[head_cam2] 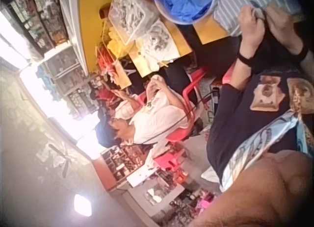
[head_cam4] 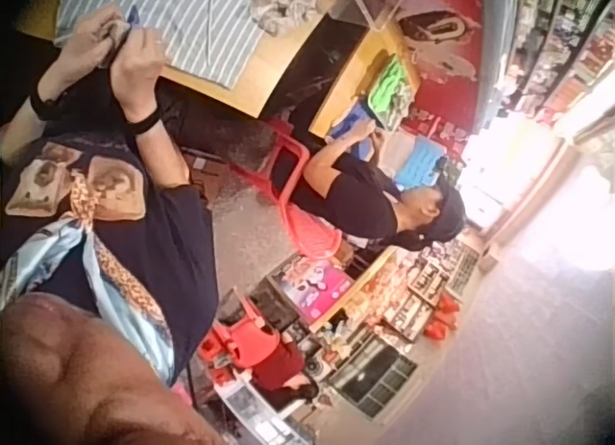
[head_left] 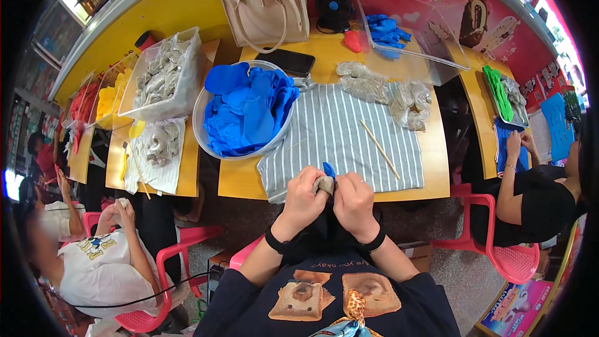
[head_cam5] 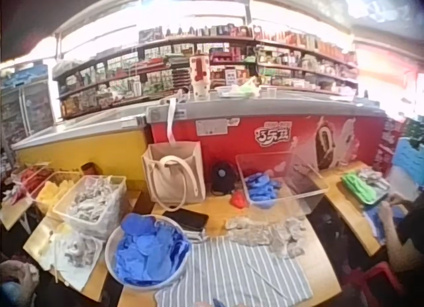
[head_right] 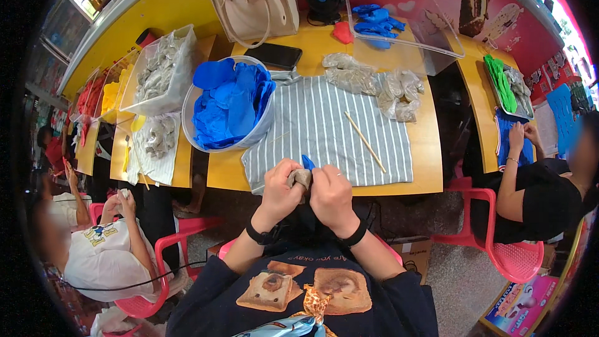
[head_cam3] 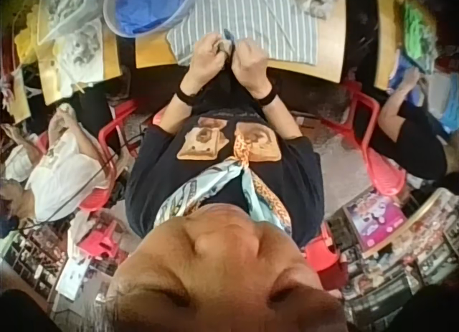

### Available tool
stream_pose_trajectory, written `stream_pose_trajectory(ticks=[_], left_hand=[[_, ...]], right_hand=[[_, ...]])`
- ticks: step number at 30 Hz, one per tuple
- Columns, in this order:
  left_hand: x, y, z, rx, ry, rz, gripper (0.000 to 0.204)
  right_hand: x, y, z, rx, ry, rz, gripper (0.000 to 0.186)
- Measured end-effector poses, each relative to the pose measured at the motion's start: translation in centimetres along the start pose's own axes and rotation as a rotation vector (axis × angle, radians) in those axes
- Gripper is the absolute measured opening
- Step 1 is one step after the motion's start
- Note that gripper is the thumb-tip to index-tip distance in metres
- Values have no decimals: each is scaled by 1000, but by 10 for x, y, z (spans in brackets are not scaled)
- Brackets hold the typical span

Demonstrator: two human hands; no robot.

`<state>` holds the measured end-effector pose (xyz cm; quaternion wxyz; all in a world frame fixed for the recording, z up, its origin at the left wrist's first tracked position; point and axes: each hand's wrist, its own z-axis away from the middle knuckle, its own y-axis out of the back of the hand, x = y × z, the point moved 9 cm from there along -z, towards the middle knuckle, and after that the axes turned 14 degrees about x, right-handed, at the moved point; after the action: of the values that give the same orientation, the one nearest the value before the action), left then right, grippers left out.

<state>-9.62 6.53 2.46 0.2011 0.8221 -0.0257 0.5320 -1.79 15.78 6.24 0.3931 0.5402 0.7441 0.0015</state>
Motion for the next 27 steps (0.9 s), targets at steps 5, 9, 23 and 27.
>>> stream_pose_trajectory(ticks=[5, 9, 23, 27], left_hand=[[28, 0, -6, 65, -159, -134, 29], [-26, -9, 2, -33, 369, 390, 24], [-22, -17, 7, -104, 538, 756, 36], [-33, -19, 13, -112, 605, 752, 41]], right_hand=[[7, 0, -6, -9, -114, -229, 13], [29, 6, -9, -15, -330, -478, 16], [68, -20, 28, -99, -896, -911, 27], [64, -20, 22, -187, -977, -867, 21]])
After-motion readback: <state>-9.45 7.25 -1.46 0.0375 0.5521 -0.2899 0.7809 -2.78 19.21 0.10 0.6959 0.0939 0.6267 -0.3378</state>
